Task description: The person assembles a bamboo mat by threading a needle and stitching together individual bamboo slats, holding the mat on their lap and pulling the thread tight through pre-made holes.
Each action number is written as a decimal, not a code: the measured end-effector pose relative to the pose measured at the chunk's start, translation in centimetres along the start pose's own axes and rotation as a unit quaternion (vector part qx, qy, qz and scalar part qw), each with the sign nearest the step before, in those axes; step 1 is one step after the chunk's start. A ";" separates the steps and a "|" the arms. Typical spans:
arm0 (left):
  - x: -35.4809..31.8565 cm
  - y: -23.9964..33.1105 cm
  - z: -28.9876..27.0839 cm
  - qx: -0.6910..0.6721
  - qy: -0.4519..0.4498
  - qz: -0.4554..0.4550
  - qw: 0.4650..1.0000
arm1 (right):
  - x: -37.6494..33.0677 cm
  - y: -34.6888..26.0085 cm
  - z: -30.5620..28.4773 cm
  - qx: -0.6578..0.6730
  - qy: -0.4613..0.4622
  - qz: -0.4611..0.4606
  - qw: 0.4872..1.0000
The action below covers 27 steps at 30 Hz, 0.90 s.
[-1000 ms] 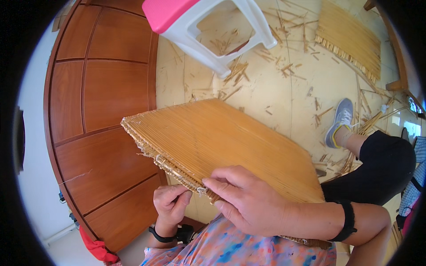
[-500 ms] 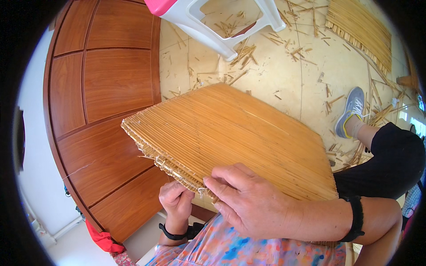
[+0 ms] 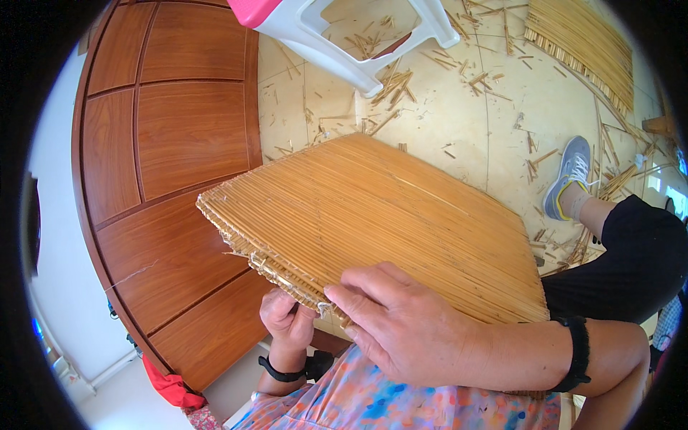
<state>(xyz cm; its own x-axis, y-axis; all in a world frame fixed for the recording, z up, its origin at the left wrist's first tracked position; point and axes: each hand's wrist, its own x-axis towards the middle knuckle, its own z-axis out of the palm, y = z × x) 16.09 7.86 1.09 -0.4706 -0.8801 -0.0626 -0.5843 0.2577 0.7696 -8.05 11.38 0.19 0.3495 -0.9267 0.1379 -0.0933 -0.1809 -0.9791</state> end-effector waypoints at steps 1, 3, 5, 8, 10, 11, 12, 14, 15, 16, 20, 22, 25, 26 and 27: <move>0.1 -0.1 0.0 0.000 0.000 0.000 1.000 | 0.0 0.0 0.0 0.001 0.000 0.000 1.000; 0.6 -0.1 -0.2 0.001 -0.010 0.026 1.000 | 0.1 0.0 -0.1 -0.005 -0.009 0.002 1.000; 0.7 0.0 -0.4 -0.010 -0.021 0.020 1.000 | 0.0 0.0 -0.2 -0.001 -0.012 0.001 1.000; 0.9 -0.3 -0.7 -0.036 -0.039 0.015 0.998 | 0.1 -0.1 -0.2 0.003 -0.015 0.006 1.000; 1.1 -0.4 -0.8 -0.046 -0.046 0.014 0.998 | 0.2 -0.1 -0.2 0.005 -0.015 0.008 1.000; 1.2 -0.5 -0.9 -0.050 -0.055 0.018 0.997 | 0.2 -0.1 -0.2 0.006 -0.016 0.008 1.000; 1.2 -0.5 -1.0 -0.054 -0.063 0.022 0.996 | 0.2 -0.1 -0.3 0.006 -0.017 0.007 1.000; 1.0 -1.0 -1.3 -0.062 -0.075 0.021 0.995 | 0.2 0.0 -0.2 0.006 -0.017 0.008 1.000; 1.0 -1.1 -1.4 -0.071 -0.087 0.021 0.993 | 0.1 0.0 -0.2 0.005 -0.016 0.008 1.000; 1.0 -1.1 -1.5 -0.071 -0.087 0.021 0.993 | 0.1 0.0 -0.2 0.005 -0.016 0.008 1.000; 1.3 -1.2 -1.7 -0.083 -0.102 0.022 0.991 | 0.1 0.0 -0.2 0.005 -0.018 0.009 1.000; 1.3 -1.3 -1.9 -0.090 -0.111 0.026 0.989 | 0.1 0.1 -0.2 0.005 -0.018 0.007 1.000; 1.3 -1.3 -2.1 -0.092 -0.123 0.021 0.988 | 0.2 0.0 -0.3 0.006 -0.022 0.008 1.000; 1.3 -1.3 -2.2 -0.096 -0.129 0.014 0.987 | 0.2 0.0 -0.3 0.005 -0.022 0.008 1.000; 1.3 -1.3 -2.3 -0.099 -0.136 0.008 0.986 | 0.2 0.0 -0.4 0.004 -0.023 0.008 1.000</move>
<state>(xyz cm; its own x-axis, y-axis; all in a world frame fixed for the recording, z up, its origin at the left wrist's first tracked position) 17.76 5.50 1.47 -0.6535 -0.7308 -0.1972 -0.4475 0.1629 0.8793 -8.33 11.09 0.27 0.3906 -0.9133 0.1151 -0.0916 -0.1630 -0.9824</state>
